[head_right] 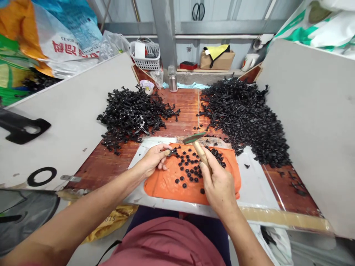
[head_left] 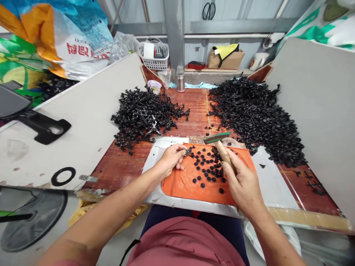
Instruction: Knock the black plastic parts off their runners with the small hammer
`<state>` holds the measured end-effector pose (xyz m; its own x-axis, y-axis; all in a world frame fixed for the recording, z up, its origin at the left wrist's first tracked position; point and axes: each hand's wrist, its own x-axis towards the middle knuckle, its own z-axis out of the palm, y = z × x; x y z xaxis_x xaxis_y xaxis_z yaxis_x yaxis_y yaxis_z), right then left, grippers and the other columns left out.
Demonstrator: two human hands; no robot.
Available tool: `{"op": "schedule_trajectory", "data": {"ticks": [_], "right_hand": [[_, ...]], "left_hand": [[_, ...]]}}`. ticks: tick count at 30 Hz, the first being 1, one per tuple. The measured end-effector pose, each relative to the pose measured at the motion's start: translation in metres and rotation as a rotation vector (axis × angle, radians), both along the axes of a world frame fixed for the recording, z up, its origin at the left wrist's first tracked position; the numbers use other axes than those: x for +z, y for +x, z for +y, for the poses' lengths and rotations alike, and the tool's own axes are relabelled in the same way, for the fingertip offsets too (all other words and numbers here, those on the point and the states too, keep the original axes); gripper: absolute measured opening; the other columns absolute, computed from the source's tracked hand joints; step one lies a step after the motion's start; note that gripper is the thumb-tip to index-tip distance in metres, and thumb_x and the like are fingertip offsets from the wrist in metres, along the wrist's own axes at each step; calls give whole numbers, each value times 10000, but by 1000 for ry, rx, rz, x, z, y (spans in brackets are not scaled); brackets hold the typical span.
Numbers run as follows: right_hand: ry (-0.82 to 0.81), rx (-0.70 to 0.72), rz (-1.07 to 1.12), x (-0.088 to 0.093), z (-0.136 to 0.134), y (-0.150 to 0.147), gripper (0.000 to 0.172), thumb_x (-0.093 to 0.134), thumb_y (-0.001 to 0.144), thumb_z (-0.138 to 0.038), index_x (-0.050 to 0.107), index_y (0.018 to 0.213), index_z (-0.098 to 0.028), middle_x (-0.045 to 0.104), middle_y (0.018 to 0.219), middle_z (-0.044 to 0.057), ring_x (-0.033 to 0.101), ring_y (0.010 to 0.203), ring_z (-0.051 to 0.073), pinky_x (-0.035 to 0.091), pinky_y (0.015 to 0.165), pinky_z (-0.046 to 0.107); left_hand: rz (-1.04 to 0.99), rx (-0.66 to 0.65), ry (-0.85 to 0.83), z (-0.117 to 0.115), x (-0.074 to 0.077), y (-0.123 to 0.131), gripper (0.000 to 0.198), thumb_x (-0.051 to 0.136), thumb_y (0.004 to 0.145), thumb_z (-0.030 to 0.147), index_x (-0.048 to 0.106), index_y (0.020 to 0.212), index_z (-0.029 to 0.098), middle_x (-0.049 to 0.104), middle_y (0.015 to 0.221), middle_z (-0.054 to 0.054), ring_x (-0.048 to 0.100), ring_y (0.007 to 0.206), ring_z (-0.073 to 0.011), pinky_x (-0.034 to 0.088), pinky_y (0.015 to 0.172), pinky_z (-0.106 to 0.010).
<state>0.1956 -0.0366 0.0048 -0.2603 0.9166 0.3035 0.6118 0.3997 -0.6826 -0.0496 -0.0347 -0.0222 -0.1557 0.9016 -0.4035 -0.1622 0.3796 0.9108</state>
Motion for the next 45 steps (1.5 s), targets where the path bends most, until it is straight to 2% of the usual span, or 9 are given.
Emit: {"op": "schedule_trajectory", "data": {"ticks": [4, 12, 15, 21, 24, 30, 35, 39, 45], "right_hand": [[-98, 72, 20, 1, 3, -9, 233, 570, 967, -380, 686, 1070, -206, 703, 876, 11, 630, 759, 172, 475, 708, 268], [-183, 257, 96, 2, -8, -42, 96, 596, 914, -239, 681, 878, -211, 628, 710, -37, 563, 638, 126, 405, 624, 233], [-195, 272, 82, 5, -18, -38, 126, 617, 897, -239, 631, 775, -209, 603, 675, -41, 546, 625, 120, 384, 605, 228], [-194, 325, 85, 17, -39, -35, 122, 574, 890, -151, 585, 789, -219, 587, 686, -50, 533, 614, 108, 377, 600, 215], [-207, 327, 103, 19, -48, -37, 91, 587, 890, -155, 594, 836, -228, 587, 694, -59, 532, 618, 107, 375, 597, 212], [-313, 306, 234, 1, -63, -38, 66, 577, 904, -186, 591, 856, -228, 603, 728, -54, 553, 654, 113, 418, 622, 210], [-402, 265, 295, -7, -67, -30, 52, 611, 903, -251, 641, 926, -216, 679, 830, -19, 619, 773, 149, 469, 678, 230], [-385, 187, 247, -13, -67, -6, 170, 595, 933, -308, 665, 1056, -214, 731, 981, 19, 661, 869, 179, 489, 717, 245], [-293, 26, 60, -41, -84, 51, 218, 555, 982, -429, 646, 986, -231, 648, 736, -18, 595, 657, 153, 456, 611, 237]], "left_hand": [[-102, -23, 96, -23, 11, 5, 373, 726, 829, 418, 577, 1079, 185, 477, 452, 131, 414, 313, -47, 511, 466, -187], [-172, -216, 49, -69, 22, 27, 550, 625, 895, 595, 515, 1256, 195, 594, 554, 69, 551, 420, -108, 513, 557, -235], [140, -291, 78, -82, 33, 11, 490, 590, 929, 544, 567, 1263, 186, 693, 691, -8, 659, 567, -154, 508, 583, -234], [908, -117, 369, -104, 55, -12, 267, 567, 944, 327, 701, 1156, 236, 742, 1050, -51, 675, 1010, -232, 519, 924, -315], [984, -168, 455, -113, 50, 3, 287, 557, 942, 310, 683, 1185, 224, 723, 1151, -86, 652, 1089, -261, 491, 1005, -366], [596, -429, 360, -117, 33, 36, 323, 434, 1025, 316, 626, 1271, 233, 741, 1063, -45, 684, 952, -206, 511, 872, -280], [578, -444, 324, -111, 30, 31, 270, 429, 1026, 337, 673, 1065, 228, 725, 942, -16, 669, 844, -173, 482, 774, -233], [787, -347, 290, -102, 26, 19, 273, 385, 1041, 360, 575, 899, 225, 604, 726, 16, 569, 652, -146, 398, 647, -232], [904, -353, 273, -82, 17, 17, 195, 369, 1030, 316, 501, 906, 245, 568, 729, 16, 567, 667, -168, 372, 656, -253]]}}
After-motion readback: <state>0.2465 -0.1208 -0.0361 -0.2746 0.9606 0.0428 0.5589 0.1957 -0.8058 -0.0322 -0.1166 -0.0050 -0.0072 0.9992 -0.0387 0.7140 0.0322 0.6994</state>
